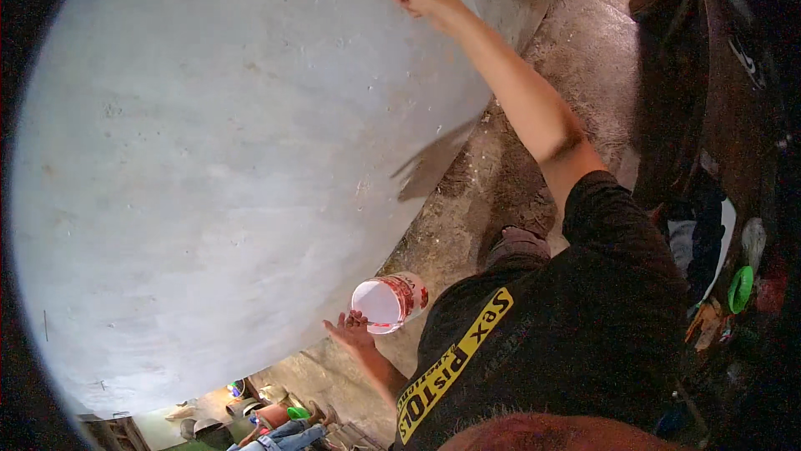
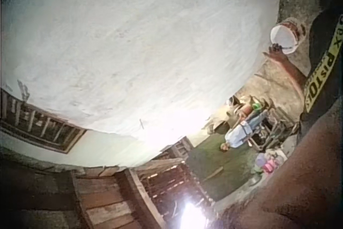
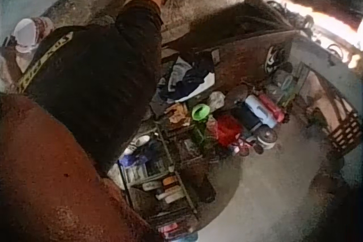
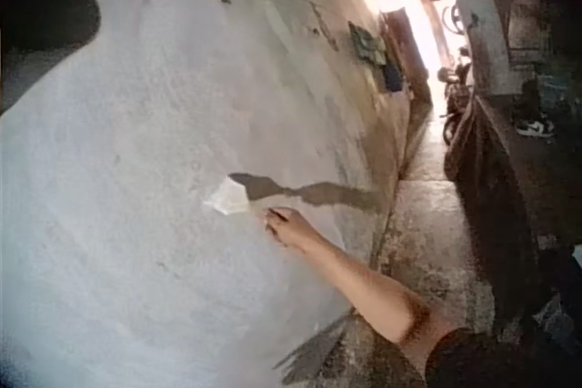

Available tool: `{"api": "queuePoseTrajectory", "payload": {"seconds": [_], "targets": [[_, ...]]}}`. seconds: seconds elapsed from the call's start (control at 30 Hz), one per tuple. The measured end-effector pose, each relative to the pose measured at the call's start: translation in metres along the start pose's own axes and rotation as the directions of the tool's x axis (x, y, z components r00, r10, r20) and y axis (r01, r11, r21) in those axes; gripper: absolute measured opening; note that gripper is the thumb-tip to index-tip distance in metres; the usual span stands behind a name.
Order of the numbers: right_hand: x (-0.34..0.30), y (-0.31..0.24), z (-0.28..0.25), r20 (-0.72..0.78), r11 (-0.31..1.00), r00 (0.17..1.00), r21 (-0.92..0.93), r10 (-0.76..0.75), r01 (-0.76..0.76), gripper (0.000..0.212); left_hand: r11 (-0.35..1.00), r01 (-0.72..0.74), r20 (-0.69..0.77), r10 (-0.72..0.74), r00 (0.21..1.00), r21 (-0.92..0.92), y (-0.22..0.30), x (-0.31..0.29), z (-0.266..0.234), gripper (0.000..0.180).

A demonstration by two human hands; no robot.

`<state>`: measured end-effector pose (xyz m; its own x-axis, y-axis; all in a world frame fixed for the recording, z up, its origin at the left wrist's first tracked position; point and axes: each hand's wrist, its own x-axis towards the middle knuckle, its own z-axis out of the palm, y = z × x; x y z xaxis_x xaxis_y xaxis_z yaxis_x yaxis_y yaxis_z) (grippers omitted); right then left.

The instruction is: The person paints a wall by dipping a brush into a bucket of paint and applying it across the wall surface.

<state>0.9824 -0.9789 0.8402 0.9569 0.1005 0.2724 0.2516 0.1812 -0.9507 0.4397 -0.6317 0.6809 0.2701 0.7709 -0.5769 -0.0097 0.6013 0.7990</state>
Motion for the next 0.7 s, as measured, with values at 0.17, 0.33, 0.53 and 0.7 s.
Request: {"api": "queuePoseTrajectory", "payload": {"seconds": [0.17,0.33,0.53,0.7], "targets": [[-0.024,0.146,-0.022,-0.012,0.955,0.957,-0.049,0.291,-0.291,0.034,1.0,0.024,0.05,-0.024,0.998,-0.003,-0.007,-0.008,0.014,0.075],[-0.055,0.25,-0.059,-0.145,0.805,0.846,-0.261,0.514,-0.533,0.041,1.0,-0.008,0.015,0.008,1.0,-0.027,-0.007,-0.022,0.014,0.079],[-0.025,0.132,-0.035,-0.107,0.756,0.955,-0.588,0.278,-0.286,0.059,1.0,0.0,0.053,0.0,0.999,0.0,-0.011,-0.024,0.015,0.082],[0.012,0.0,-0.038,-0.079,0.937,0.997,-0.345,0.022,-0.048,0.045,0.999,-0.002,0.054,0.0,0.999,0.038,-0.012,-0.024,0.033,0.08]]}}
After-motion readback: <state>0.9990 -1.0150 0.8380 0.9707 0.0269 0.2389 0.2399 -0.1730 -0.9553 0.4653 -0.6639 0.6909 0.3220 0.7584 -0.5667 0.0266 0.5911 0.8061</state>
